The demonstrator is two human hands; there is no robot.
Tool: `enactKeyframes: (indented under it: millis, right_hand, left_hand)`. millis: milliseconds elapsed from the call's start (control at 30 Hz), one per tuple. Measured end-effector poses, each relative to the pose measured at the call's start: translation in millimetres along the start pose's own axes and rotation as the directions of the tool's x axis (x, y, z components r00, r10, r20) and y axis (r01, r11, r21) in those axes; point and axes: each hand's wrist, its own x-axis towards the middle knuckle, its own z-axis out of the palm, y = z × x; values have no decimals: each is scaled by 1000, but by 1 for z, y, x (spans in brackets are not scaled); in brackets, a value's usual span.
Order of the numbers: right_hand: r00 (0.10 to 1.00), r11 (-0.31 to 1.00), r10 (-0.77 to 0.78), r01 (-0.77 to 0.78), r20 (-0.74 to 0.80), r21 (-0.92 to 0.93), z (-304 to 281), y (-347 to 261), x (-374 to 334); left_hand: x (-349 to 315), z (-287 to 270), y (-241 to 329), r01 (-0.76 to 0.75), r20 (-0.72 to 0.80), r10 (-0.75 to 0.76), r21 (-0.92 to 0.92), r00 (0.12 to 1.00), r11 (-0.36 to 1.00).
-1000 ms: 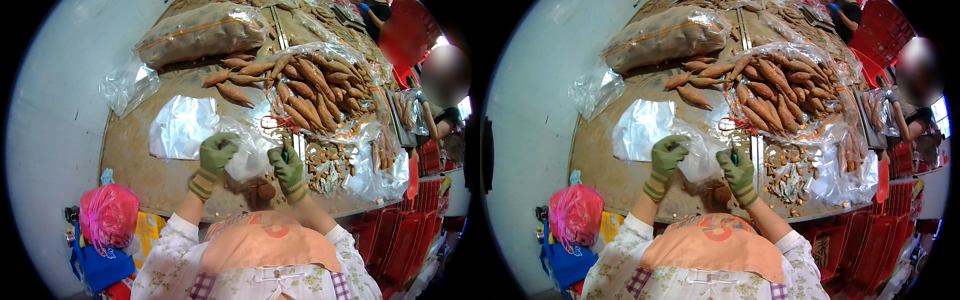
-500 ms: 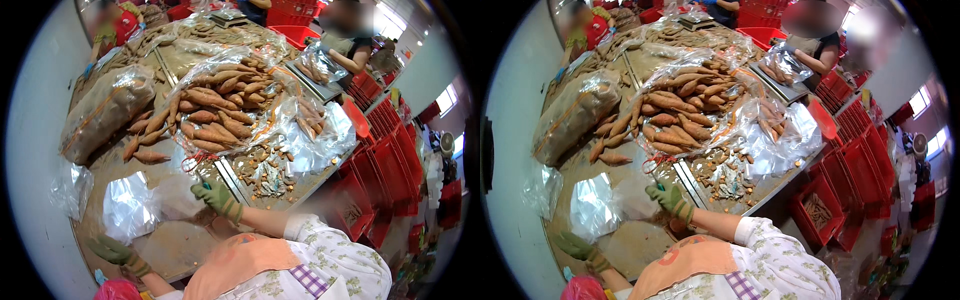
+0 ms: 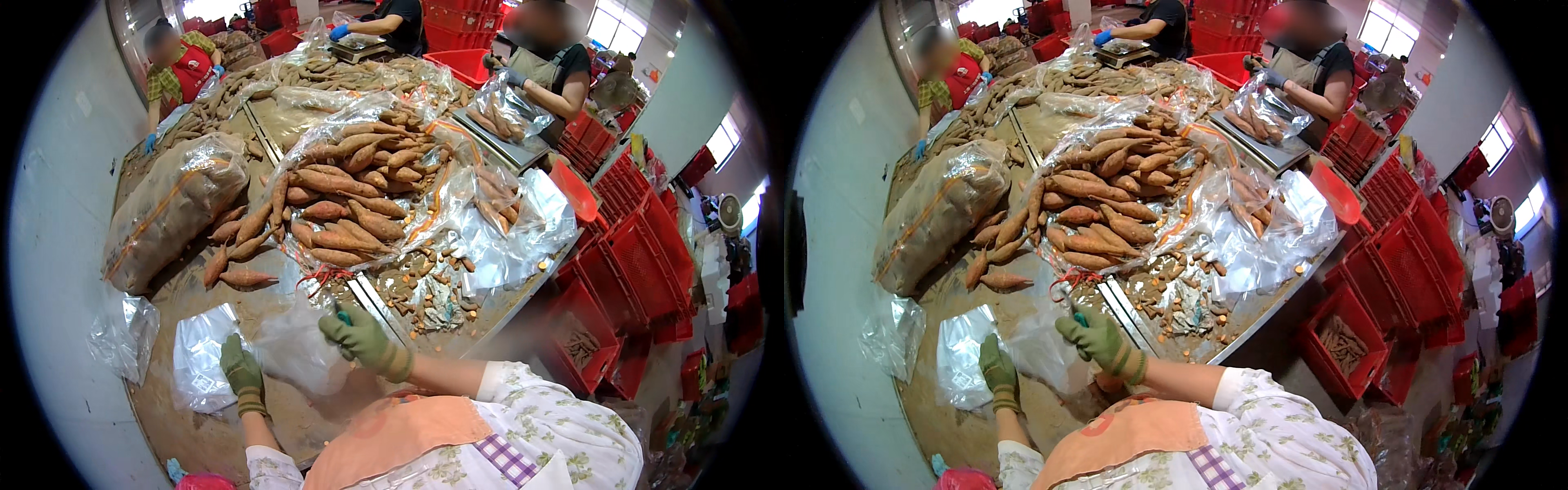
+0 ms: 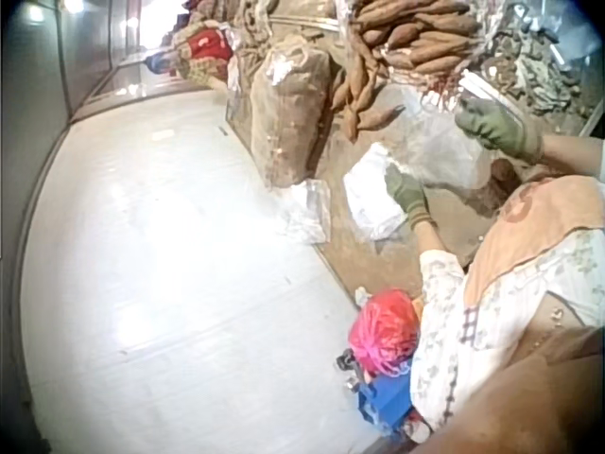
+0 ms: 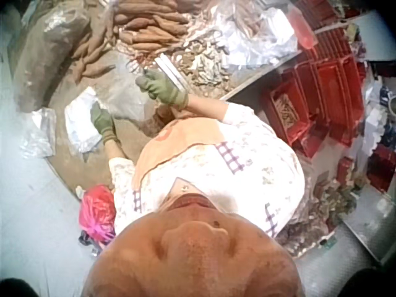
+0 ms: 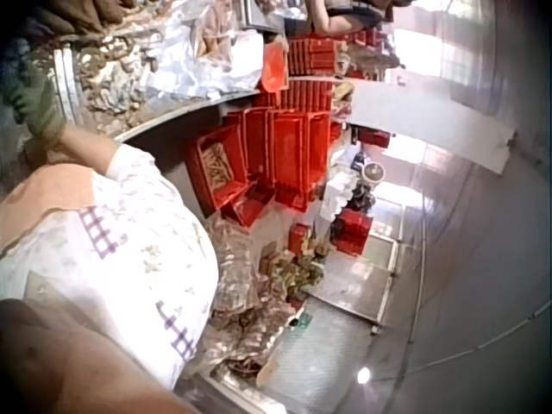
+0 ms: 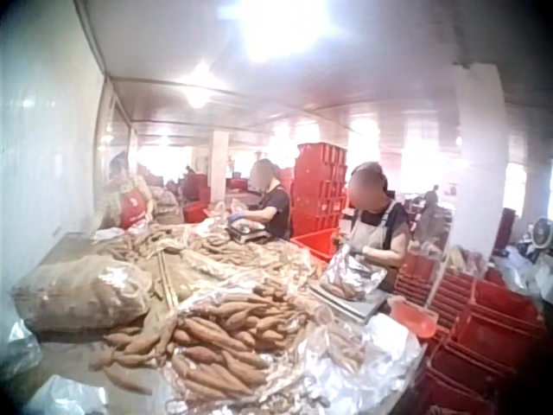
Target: The person peels sweet potatoes by hand, scrapes off damaged spots, and places them into plastic bags at a sorting table.
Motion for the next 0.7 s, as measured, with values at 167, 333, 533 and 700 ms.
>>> enactKeyframes:
  millis: [167,333,533,700]
  right_hand:
    - [937,903,-349,345,-31,254,-42,-43,-5]
    - [827,757,-553,549,-100,354,-87,-81,-26]
    - [828,810,-557,524,-65,-264,-23,-84,-49]
    - [495,277,-358,866,792,-416,-1,-57,-39]
  left_hand:
    - [-4,-26,-23,-15,25,14,29,1000,999]
    - [14,-109,56,134,-397,-272,-341,877,931]
    - [1,-132,146,560,562,30,-827,827,48]
    - [21,-101,169,466,488,375,-871,788,156]
